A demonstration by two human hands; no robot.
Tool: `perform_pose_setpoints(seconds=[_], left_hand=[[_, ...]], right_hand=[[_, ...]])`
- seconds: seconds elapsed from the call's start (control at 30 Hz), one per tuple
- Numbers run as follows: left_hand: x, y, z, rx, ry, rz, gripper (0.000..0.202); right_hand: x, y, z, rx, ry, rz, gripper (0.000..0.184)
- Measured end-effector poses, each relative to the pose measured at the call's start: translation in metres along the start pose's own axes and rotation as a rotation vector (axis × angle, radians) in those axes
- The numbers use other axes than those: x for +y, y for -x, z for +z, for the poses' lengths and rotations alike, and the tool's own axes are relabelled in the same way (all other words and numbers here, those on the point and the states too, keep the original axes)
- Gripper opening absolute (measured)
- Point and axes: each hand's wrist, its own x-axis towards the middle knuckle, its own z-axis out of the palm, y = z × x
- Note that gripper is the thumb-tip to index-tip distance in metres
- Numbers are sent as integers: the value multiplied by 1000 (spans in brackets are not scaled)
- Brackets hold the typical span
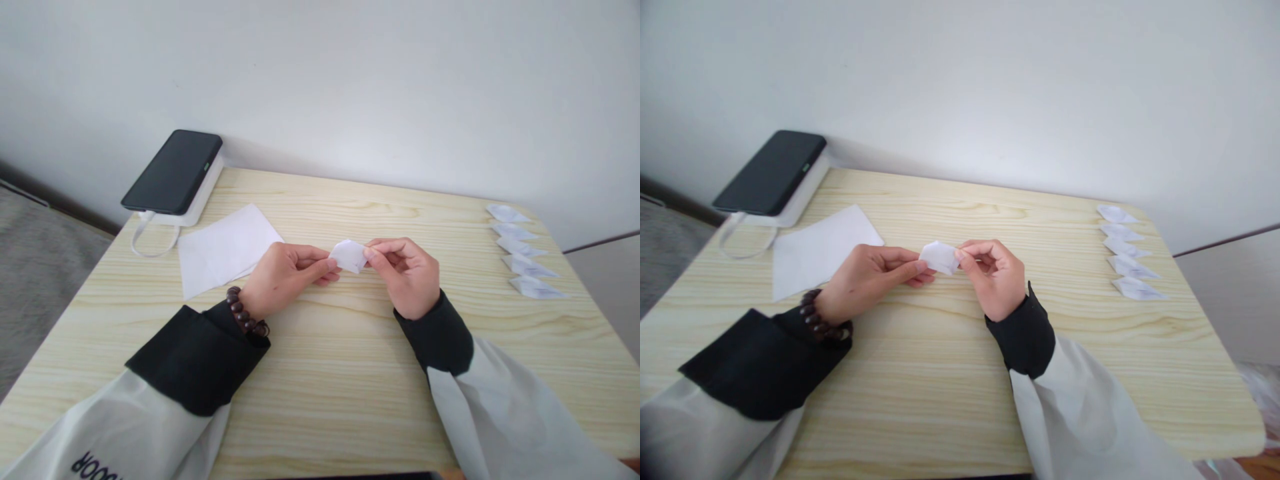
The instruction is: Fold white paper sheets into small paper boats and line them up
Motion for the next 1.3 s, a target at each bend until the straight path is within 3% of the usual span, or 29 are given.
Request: perform_pose_setpoints(seconds=[0.37, 0.6, 0.7, 0.87, 1.03, 1.13, 1.3], left_hand=[[-1, 2, 0, -24, 18, -2, 29], [-2, 0, -2, -11, -101, 107, 36], [-2, -1, 0, 39, -114, 137, 38], [-2, 0, 2, 81, -117, 151, 25], [-1, 1, -1, 105, -176, 151, 20], [-2, 0, -3, 88, -166, 136, 23], [-3, -2, -4, 44, -55, 77, 40]], right_hand=[[-1, 0, 0, -18, -44, 47, 18], [-1, 1, 2, -50, -37, 76, 22], [-2, 5, 4, -107, 27, 49, 17], [-3, 7, 3, -153, 163, 1, 13], [-9, 4, -1, -310, 436, -113, 8], [-9, 4, -1, -317, 426, -46, 12], [-4, 5, 1, -218, 270, 70, 13]])
